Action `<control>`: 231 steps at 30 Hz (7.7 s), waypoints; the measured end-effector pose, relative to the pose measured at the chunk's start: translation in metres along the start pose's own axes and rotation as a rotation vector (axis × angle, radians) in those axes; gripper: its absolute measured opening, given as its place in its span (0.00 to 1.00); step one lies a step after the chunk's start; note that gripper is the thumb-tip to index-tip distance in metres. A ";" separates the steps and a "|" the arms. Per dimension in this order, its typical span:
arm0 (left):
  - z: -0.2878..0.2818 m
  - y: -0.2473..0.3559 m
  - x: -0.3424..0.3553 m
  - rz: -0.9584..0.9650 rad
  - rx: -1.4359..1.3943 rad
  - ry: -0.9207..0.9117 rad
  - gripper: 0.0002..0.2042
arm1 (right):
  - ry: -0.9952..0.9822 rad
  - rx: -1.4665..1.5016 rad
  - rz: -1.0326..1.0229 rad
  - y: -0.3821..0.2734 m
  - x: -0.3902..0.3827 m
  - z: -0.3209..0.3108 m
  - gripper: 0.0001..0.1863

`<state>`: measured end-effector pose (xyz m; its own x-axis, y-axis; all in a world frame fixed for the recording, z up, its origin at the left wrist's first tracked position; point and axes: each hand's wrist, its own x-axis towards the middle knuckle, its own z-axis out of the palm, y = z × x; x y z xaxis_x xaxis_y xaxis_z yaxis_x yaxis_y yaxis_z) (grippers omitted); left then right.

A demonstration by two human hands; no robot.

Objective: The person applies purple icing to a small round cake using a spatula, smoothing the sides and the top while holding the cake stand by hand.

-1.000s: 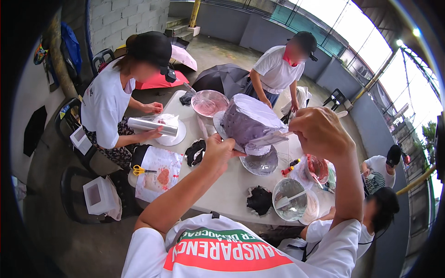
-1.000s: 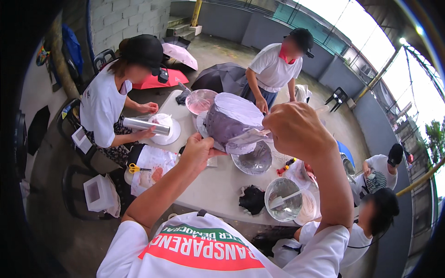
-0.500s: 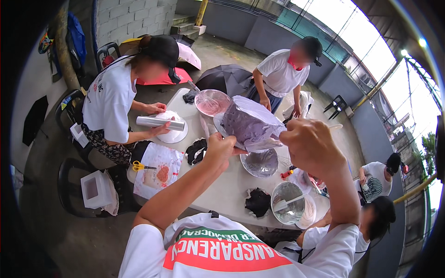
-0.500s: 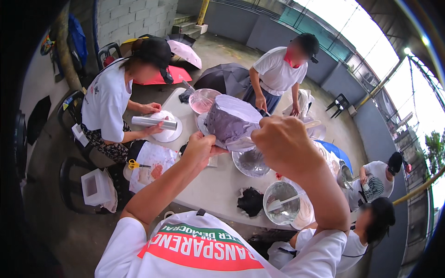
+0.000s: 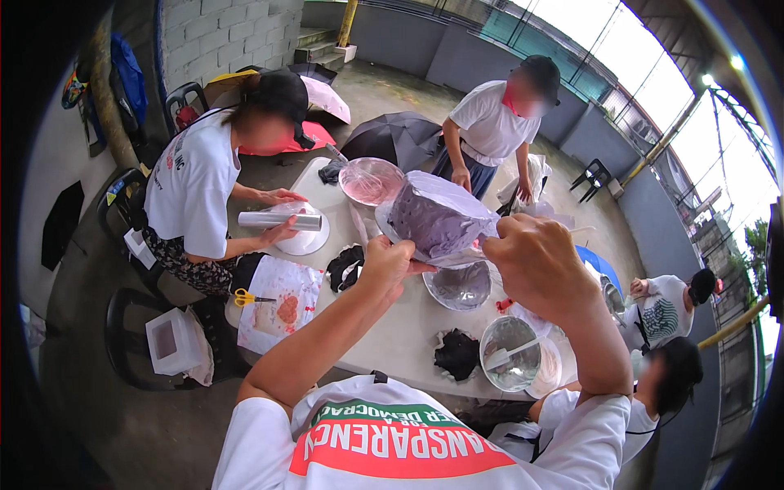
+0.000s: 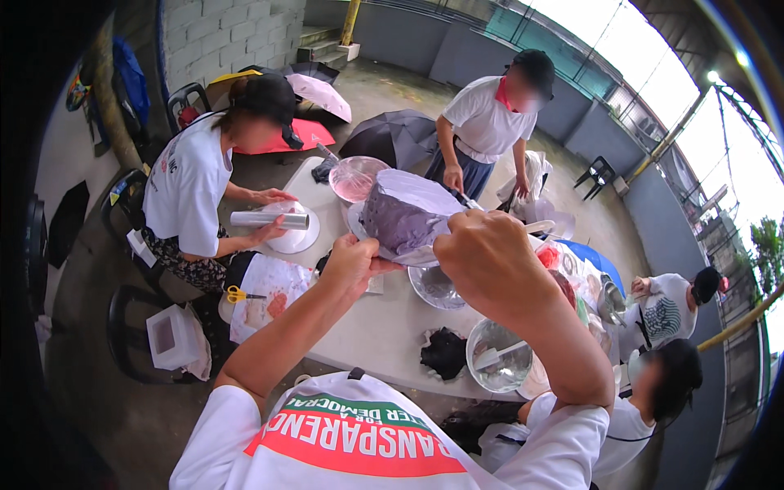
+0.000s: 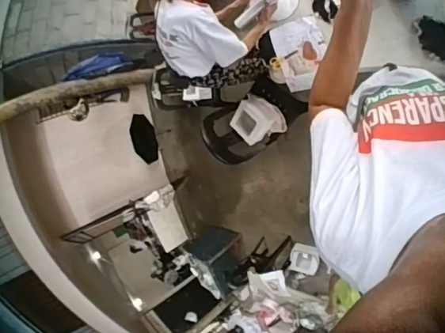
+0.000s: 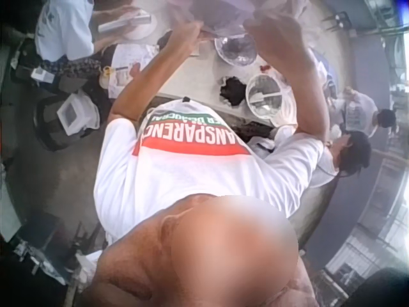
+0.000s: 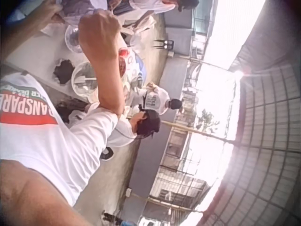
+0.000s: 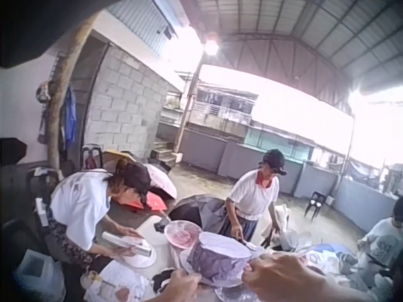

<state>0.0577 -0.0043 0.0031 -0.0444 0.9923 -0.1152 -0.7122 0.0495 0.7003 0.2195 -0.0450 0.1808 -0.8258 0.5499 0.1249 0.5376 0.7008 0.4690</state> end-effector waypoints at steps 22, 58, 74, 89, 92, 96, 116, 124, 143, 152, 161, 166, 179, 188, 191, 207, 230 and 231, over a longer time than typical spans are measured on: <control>-0.001 0.015 -0.002 -0.020 0.031 -0.047 0.15 | 0.041 0.038 -0.024 0.024 -0.005 0.000 0.03; 0.007 0.027 -0.023 -0.051 0.057 -0.066 0.16 | 0.065 0.087 0.065 0.044 -0.014 -0.049 0.04; 0.000 0.023 -0.018 -0.096 0.003 -0.086 0.12 | 0.055 0.140 0.020 0.061 -0.008 -0.051 0.03; 0.001 0.023 -0.019 -0.092 0.004 -0.095 0.12 | 0.099 0.068 0.018 0.078 -0.003 -0.058 0.02; 0.000 0.022 -0.017 -0.089 0.004 -0.093 0.13 | -0.036 0.139 0.015 0.070 0.003 -0.044 0.04; -0.003 0.021 -0.014 -0.105 -0.014 -0.136 0.13 | -0.043 0.107 0.000 0.075 0.004 -0.039 0.04; -0.002 0.026 -0.021 -0.058 0.009 -0.148 0.11 | 0.110 0.158 0.034 0.079 -0.020 -0.061 0.02; 0.009 0.027 -0.019 -0.034 -0.013 -0.115 0.14 | 0.095 0.073 -0.116 0.042 0.001 -0.016 0.03; 0.002 0.028 -0.021 -0.004 -0.015 -0.032 0.12 | -0.008 0.026 -0.080 0.034 0.027 -0.045 0.05; 0.001 0.032 -0.025 0.019 -0.003 -0.035 0.14 | -0.054 0.019 -0.155 0.016 0.045 -0.032 0.04; -0.006 0.039 -0.027 0.050 -0.017 -0.020 0.14 | 0.101 0.023 -0.138 0.011 0.029 -0.048 0.02; -0.011 0.042 -0.025 0.015 -0.049 0.002 0.15 | 0.182 0.053 -0.109 0.008 0.010 -0.032 0.03; -0.008 0.038 -0.018 0.012 -0.075 0.010 0.15 | 0.142 0.085 -0.080 0.004 -0.010 -0.020 0.04; -0.001 0.037 -0.021 0.047 -0.081 0.004 0.15 | 0.097 0.001 -0.027 0.001 -0.006 -0.023 0.03; 0.002 0.036 -0.023 0.057 -0.068 0.010 0.15 | 0.104 -0.011 -0.030 0.005 -0.003 -0.025 0.03; -0.003 0.033 -0.021 0.099 -0.030 -0.003 0.13 | 0.118 -0.022 -0.065 0.002 0.008 -0.022 0.05; 0.001 0.037 -0.025 0.101 0.012 0.001 0.13 | 0.150 -0.015 -0.149 0.011 0.037 -0.026 0.02; 0.000 0.038 -0.025 0.087 0.015 0.008 0.13 | 0.156 -0.007 -0.116 0.015 0.037 -0.030 0.02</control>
<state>0.0319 -0.0275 0.0328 -0.1112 0.9920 -0.0591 -0.6944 -0.0350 0.7187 0.1916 -0.0273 0.2192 -0.8988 0.3882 0.2035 0.4366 0.7521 0.4937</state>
